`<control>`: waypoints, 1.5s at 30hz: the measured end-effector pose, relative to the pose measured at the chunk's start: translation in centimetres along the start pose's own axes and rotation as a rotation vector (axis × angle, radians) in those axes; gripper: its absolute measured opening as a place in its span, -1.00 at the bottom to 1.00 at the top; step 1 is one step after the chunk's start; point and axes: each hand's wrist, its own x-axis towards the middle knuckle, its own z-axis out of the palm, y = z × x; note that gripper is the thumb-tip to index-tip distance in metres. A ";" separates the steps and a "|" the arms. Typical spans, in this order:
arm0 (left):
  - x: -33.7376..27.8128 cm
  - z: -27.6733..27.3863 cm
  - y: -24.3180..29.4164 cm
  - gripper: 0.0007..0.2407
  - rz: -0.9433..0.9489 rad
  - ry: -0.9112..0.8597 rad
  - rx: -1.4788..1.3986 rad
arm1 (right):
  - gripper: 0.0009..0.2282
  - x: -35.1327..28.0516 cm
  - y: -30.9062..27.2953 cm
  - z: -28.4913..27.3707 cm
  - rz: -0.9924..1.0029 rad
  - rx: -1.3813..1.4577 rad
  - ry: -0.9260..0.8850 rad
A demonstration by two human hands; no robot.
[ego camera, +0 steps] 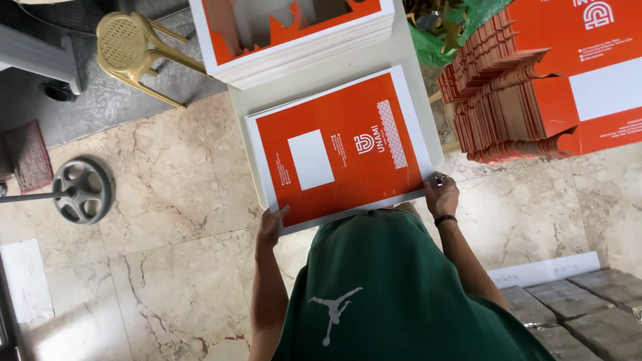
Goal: A worker is efficiently sorting and stacking flat cardboard box templates into a container on an assembly line.
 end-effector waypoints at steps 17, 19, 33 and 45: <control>-1.0 -1.4 -2.9 -0.46 0.110 0.166 0.062 | -0.34 3.3 -5.3 -7.9 0.434 0.645 -0.699; -0.9 -0.7 -2.1 -0.40 0.091 0.037 0.056 | -0.36 4.9 -6.3 -9.3 0.262 0.593 -0.691; -1.0 -4.9 -7.5 -0.46 0.021 0.280 0.345 | -0.47 -1.9 -7.4 -8.4 0.363 0.546 -0.714; 2.3 26.9 1.2 -0.06 0.467 0.035 1.414 | -0.61 -1.8 -9.4 -5.9 0.215 0.375 -0.612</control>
